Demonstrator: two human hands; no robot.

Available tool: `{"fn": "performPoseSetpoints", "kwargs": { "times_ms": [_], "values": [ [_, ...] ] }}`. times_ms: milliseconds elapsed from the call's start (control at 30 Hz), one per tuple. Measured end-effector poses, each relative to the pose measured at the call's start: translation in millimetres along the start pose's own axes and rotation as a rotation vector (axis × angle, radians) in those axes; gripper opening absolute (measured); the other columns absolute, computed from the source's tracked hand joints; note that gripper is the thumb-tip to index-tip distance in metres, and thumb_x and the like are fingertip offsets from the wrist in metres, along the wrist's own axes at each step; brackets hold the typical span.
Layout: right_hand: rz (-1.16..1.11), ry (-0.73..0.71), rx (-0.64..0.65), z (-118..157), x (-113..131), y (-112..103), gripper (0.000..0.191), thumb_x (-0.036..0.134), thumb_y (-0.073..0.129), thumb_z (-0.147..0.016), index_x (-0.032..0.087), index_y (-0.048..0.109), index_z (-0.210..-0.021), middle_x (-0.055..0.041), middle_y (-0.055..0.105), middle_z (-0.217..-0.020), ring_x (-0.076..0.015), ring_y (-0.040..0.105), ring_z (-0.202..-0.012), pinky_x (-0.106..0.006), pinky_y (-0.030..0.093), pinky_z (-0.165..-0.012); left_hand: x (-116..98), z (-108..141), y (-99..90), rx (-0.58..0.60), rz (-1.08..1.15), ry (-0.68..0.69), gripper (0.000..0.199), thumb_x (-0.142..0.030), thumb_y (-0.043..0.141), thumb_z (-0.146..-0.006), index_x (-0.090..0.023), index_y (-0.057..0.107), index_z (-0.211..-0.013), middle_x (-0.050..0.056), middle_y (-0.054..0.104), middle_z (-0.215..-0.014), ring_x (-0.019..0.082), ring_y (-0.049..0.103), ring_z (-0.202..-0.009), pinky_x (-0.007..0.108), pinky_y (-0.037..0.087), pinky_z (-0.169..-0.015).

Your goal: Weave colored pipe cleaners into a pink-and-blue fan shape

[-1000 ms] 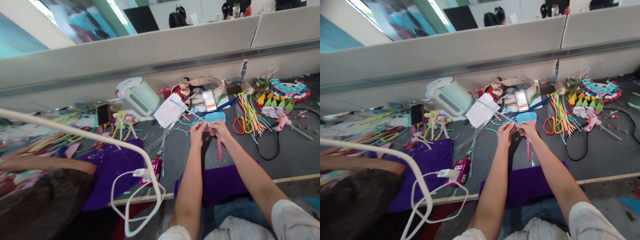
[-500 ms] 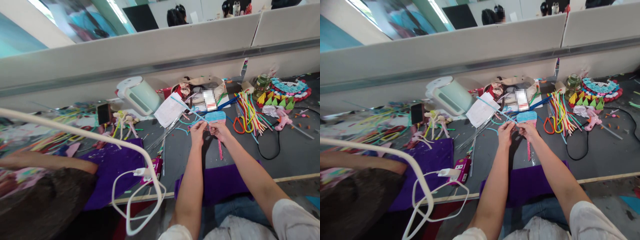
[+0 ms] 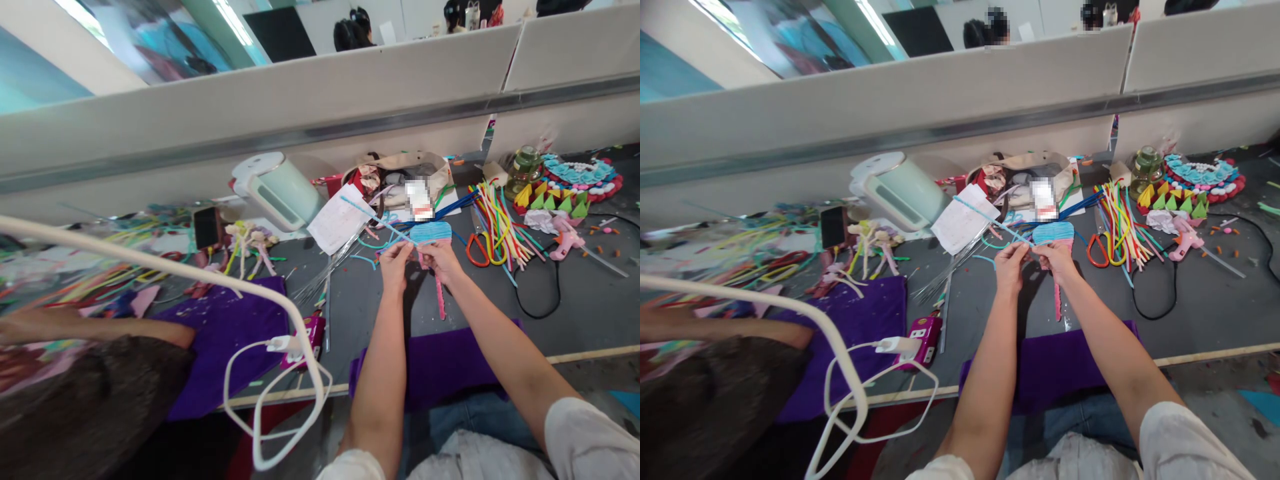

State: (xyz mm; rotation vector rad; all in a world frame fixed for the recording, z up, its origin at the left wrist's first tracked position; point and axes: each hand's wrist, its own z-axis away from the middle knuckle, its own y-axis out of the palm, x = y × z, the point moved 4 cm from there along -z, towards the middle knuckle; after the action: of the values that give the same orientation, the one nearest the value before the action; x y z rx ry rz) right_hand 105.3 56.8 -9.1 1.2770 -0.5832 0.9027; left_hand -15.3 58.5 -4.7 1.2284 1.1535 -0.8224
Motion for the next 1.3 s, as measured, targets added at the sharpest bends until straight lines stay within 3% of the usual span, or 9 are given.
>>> {"fn": "performPoseSetpoints", "kwargs": {
  "times_ms": [300, 633, 1300],
  "values": [
    [0.015, -0.009, -0.005, 1.8, 2.3, 1.3, 0.028, 0.033, 0.080, -0.050, 0.017, 0.058, -0.059, 0.0082, 0.046, -0.043, -0.0039, 0.037, -0.039, -0.020, 0.028, -0.040, 2.5, -0.9, 0.2, 0.012, 0.039, 0.006, 0.024, -0.035, 0.082, -0.061, -0.015, 0.072, -0.072, -0.002, 0.061, -0.061, 0.008, 0.050, -0.052, 0.023, 0.045, -0.053],
    [0.121, -0.252, -0.044, 8.5, 11.9, 6.0, 0.023, 0.032, 0.073, -0.057, 0.018, 0.055, -0.055, 0.0076, 0.044, -0.048, -0.0049, 0.035, -0.047, -0.023, 0.028, -0.048, 0.9, 0.0, 0.1, -0.016, 0.017, -0.026, 0.023, -0.033, 0.081, -0.060, -0.015, 0.071, -0.071, -0.002, 0.061, -0.062, 0.008, 0.049, -0.052, 0.025, 0.046, -0.055],
    [0.070, -0.044, -0.033, 1.9, 2.4, 1.7, 0.029, 0.033, 0.080, -0.050, 0.017, 0.056, -0.053, 0.0074, 0.044, -0.042, -0.0037, 0.034, -0.040, -0.020, 0.025, -0.041, -3.6, 1.4, 0.8, -0.016, -0.056, 0.024, 0.012, -0.027, 0.071, -0.064, -0.016, 0.068, -0.064, -0.001, 0.062, -0.060, 0.009, 0.049, -0.050, 0.024, 0.044, -0.054]
  ]
}}
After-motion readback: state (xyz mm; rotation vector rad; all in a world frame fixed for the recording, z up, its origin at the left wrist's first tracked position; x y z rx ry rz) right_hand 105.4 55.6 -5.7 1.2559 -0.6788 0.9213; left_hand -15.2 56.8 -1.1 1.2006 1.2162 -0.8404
